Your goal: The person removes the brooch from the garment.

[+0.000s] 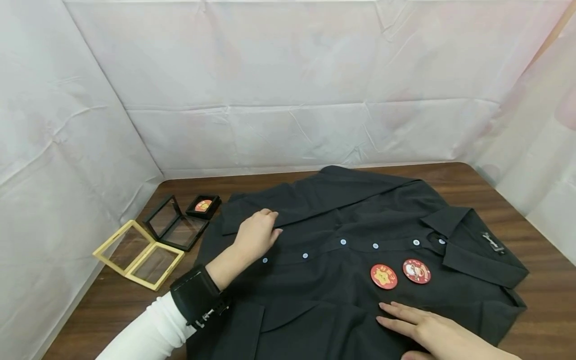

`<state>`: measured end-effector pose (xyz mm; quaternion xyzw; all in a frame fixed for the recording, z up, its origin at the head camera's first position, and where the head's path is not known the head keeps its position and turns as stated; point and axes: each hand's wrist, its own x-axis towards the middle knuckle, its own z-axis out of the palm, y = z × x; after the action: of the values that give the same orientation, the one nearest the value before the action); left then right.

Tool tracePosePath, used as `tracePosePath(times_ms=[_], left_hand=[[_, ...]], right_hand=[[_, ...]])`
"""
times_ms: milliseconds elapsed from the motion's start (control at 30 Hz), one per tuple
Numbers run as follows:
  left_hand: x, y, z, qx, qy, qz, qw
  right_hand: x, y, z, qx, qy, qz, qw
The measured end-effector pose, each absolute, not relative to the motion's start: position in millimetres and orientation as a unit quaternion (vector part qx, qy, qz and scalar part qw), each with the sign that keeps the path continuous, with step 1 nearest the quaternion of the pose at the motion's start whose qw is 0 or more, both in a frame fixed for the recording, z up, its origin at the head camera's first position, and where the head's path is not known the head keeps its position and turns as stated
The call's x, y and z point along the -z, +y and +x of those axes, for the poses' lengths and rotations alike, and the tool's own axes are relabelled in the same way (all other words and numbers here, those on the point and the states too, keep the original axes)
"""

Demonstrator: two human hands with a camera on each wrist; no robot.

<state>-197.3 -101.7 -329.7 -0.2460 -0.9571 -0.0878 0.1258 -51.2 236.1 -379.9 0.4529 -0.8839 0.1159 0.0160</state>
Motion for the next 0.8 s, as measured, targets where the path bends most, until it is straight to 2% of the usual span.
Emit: tracePosePath(times_ms=[267,600,800], left_hand=[[324.7,-72.4,-176.2,0.114,-0.936,-0.305,0.131],[320.5,-27.2,-151.5,0.102,-0.918,-0.370,0.103],[321.4,-4.2,-144.6,0.083,-0.908,-0.401,0.086]], right_hand=[[374.3,238.6,-50.1,-0.113,-0.892,0.437,0.025],[368.6,241.0,-49.1,-0.088,-0.926,0.365,0.048],[368.3,245.6,-47.7,-0.080,-0.947,0.311,0.017]])
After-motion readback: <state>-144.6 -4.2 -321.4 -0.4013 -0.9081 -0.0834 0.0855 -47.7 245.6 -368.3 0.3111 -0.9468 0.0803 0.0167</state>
